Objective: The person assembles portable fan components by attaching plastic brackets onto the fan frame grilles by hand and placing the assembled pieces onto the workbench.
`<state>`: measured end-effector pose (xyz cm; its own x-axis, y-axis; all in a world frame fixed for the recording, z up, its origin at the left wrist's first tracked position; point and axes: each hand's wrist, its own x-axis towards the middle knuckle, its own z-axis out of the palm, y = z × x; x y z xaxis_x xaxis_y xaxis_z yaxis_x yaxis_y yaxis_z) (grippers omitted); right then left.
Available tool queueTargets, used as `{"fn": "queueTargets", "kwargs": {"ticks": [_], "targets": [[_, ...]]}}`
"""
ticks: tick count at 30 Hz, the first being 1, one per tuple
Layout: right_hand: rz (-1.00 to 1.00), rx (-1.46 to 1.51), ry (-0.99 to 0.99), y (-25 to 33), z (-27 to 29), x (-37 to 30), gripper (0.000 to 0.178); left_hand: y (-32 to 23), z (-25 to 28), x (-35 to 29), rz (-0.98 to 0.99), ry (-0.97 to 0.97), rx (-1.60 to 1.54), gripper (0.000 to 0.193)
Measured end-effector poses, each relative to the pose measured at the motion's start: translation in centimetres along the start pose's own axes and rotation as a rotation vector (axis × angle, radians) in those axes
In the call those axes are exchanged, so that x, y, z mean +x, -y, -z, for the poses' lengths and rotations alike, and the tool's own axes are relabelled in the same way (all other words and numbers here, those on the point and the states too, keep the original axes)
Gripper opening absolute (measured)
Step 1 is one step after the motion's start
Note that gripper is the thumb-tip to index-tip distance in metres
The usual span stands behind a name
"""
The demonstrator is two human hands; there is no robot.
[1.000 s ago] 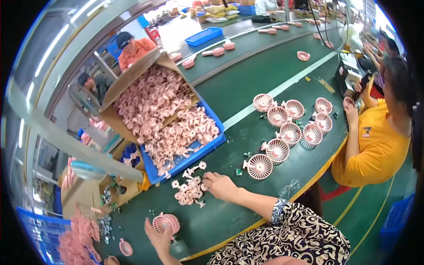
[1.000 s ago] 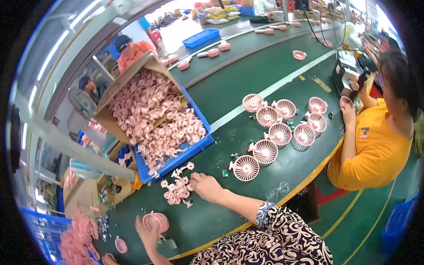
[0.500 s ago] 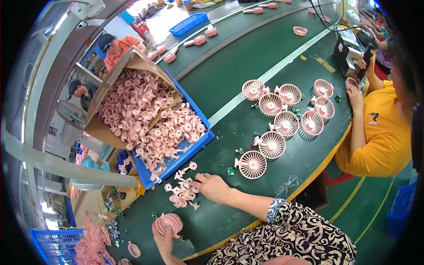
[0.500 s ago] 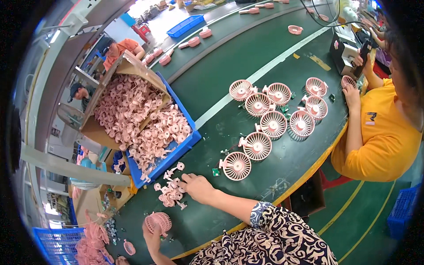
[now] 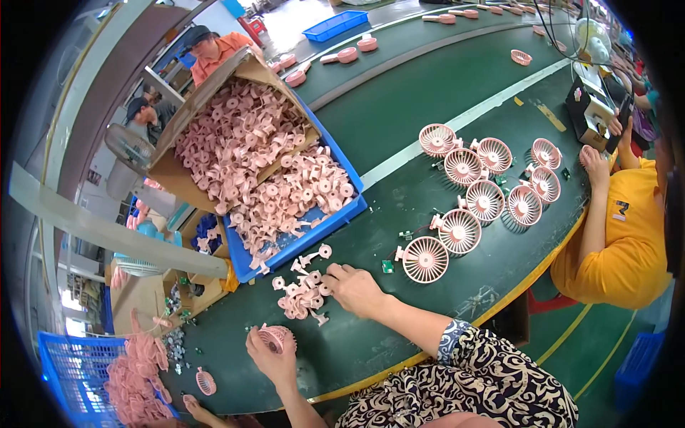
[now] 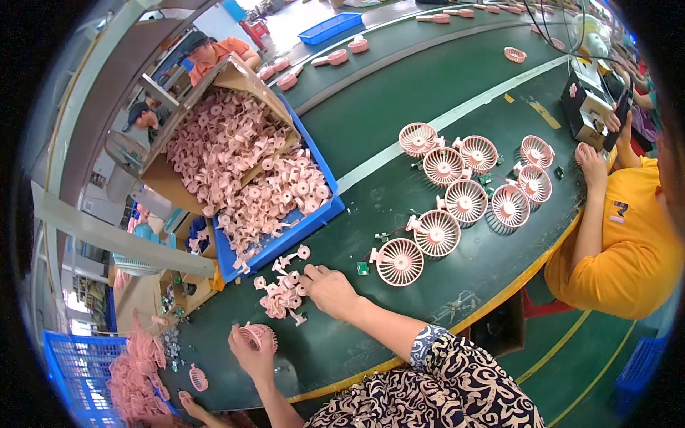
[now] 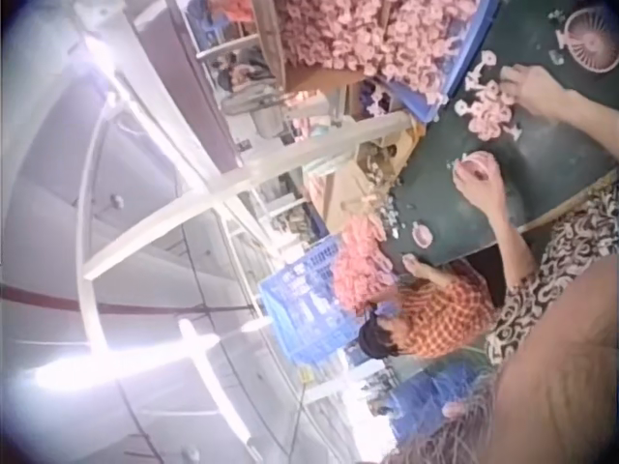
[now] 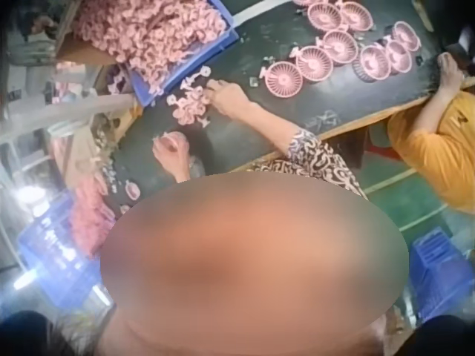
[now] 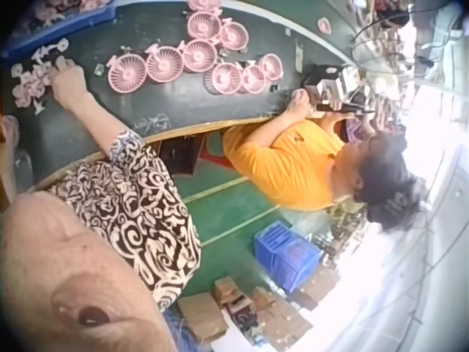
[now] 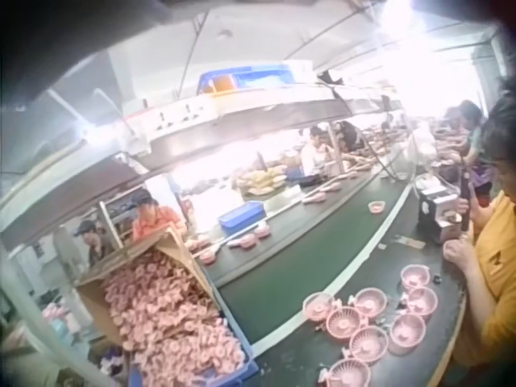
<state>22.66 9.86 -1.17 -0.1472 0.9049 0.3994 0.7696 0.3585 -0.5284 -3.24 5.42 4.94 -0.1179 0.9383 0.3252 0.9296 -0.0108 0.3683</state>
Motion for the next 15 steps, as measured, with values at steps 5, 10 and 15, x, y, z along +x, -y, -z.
{"fn": "queueTargets", "kwargs": {"ticks": [5,10,15], "targets": [[-0.004,0.018,-0.017,-0.1,0.2,0.1,0.031,0.3,-0.3,0.1,-0.008,-0.052,-0.021,0.073],[0.002,0.035,-0.090,-0.1,0.0,0.3,0.028,0.3,-0.2,0.3,-0.029,-0.084,-0.010,0.072],[0.021,0.049,-0.120,-0.4,0.2,0.3,0.029,1.2,-0.4,0.9,-0.081,-0.058,-0.026,0.070]]}}
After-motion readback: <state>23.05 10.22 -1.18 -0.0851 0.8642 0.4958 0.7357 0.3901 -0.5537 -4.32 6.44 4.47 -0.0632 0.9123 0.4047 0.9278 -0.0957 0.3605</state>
